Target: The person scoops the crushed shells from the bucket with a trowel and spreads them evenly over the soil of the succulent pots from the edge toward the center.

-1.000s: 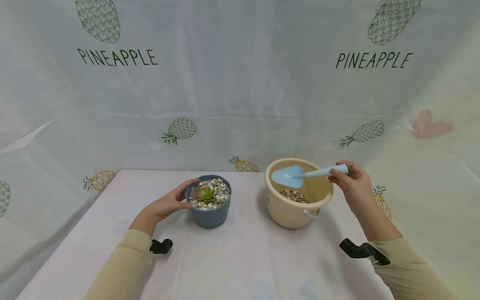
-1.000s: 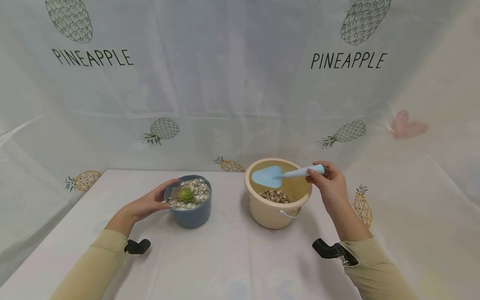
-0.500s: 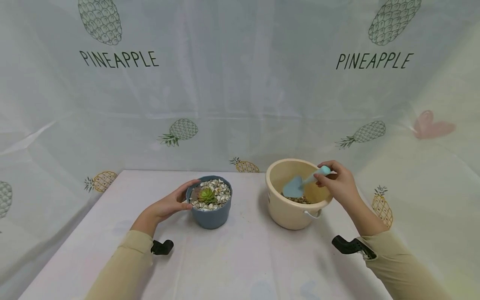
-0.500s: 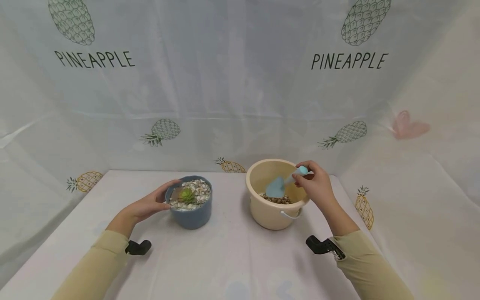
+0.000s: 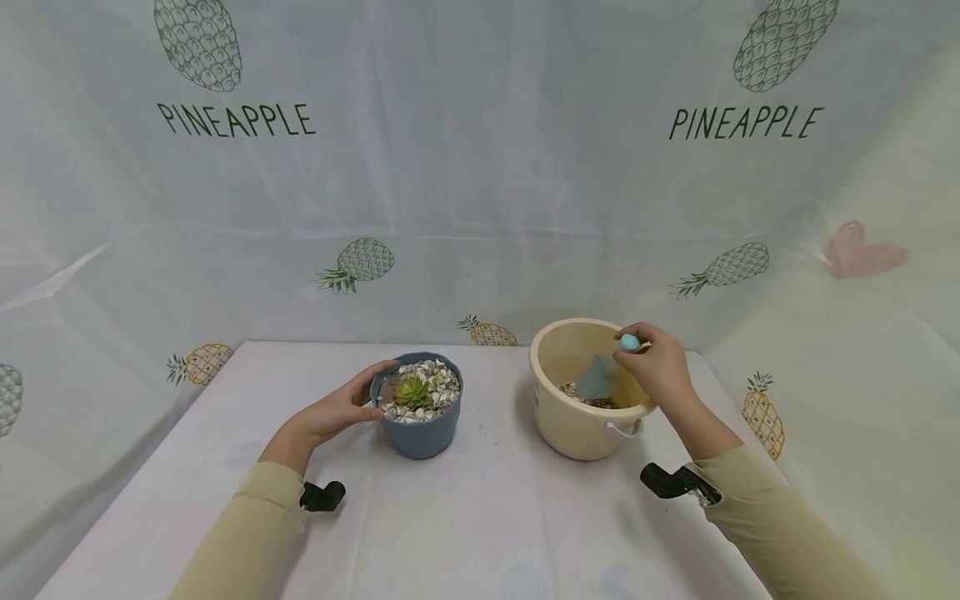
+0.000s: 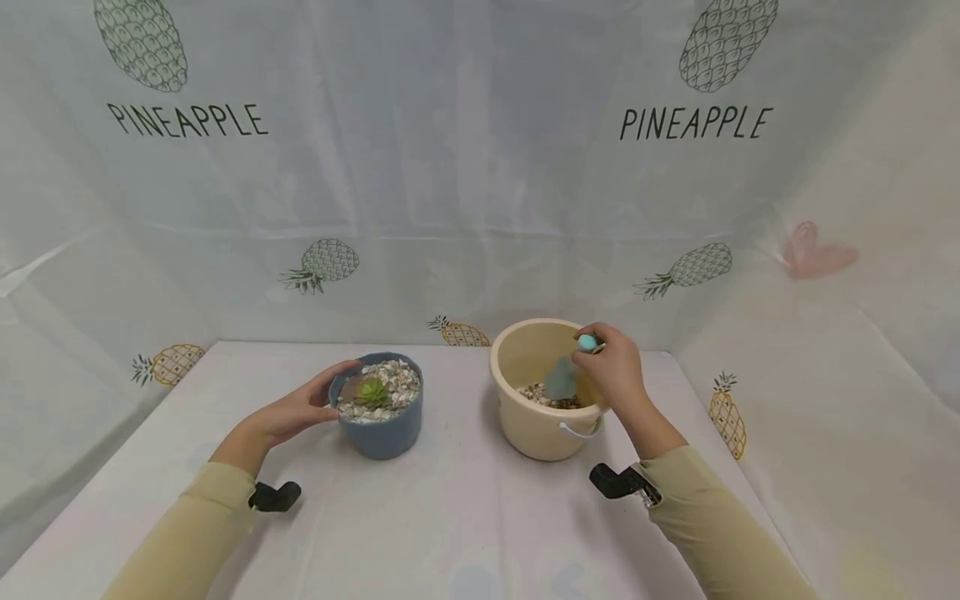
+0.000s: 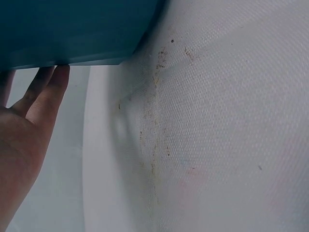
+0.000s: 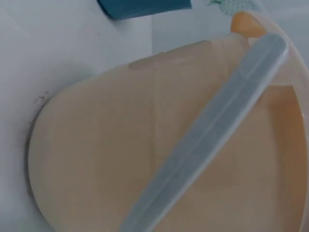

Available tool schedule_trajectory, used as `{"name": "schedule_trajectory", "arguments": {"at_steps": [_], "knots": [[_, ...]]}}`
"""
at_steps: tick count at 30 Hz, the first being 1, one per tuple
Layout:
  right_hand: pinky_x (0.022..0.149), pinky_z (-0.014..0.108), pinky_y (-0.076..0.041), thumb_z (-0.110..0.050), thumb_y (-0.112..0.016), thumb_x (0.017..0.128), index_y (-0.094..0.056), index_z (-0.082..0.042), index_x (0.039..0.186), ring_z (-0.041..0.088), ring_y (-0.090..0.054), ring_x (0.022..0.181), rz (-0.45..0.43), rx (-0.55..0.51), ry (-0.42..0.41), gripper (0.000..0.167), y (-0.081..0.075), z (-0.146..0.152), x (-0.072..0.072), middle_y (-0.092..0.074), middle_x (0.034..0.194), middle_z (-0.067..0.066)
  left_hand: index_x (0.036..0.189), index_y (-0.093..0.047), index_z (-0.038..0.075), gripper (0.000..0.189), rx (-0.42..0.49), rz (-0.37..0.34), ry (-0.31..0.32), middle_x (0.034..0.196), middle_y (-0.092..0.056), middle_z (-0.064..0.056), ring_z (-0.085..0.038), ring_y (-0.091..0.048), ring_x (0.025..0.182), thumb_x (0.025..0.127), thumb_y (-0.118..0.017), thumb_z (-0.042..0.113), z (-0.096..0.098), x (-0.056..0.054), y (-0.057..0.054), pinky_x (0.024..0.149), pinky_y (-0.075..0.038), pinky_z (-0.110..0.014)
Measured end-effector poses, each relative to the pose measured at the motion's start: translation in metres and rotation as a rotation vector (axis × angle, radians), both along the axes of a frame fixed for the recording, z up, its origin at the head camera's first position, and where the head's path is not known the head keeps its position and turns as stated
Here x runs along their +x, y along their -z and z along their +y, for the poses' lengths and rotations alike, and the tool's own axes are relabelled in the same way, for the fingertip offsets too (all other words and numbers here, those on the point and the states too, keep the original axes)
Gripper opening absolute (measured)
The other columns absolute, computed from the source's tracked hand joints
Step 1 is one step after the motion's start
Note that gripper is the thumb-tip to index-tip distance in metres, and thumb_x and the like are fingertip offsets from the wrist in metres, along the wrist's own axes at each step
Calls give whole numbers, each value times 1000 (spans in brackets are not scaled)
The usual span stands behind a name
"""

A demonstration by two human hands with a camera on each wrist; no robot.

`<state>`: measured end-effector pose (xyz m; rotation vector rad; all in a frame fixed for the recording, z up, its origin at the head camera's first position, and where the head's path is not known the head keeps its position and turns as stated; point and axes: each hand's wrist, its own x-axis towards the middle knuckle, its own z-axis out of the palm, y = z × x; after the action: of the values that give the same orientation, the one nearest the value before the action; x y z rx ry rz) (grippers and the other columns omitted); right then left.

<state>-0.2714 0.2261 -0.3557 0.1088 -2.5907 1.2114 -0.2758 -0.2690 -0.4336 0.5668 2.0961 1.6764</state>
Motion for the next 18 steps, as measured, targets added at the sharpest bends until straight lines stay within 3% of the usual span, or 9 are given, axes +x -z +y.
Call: {"name": "schedule_trajectory", "arguments": {"at_steps": [6, 18], "knots": [[66, 34, -49, -6, -65, 87, -65, 1, 110, 28, -59, 80, -74, 77, -47, 25, -2, 2, -5, -60, 107, 20, 157, -17, 17, 85, 13, 3, -3, 162, 10, -12, -44, 13, 143, 91, -70, 14, 3, 2, 1, 108, -9, -68], [75, 38, -53, -7, -74, 86, -69, -1, 114, 31, -62, 93, -74, -18, -133, 28, 2, 6, -3, -63, 115, 17, 157, -15, 20, 84, 23, -11, -10, 161, 12, -12, -45, 13, 143, 92, -68, 13, 0, 0, 5, 107, -13, -69]]}}
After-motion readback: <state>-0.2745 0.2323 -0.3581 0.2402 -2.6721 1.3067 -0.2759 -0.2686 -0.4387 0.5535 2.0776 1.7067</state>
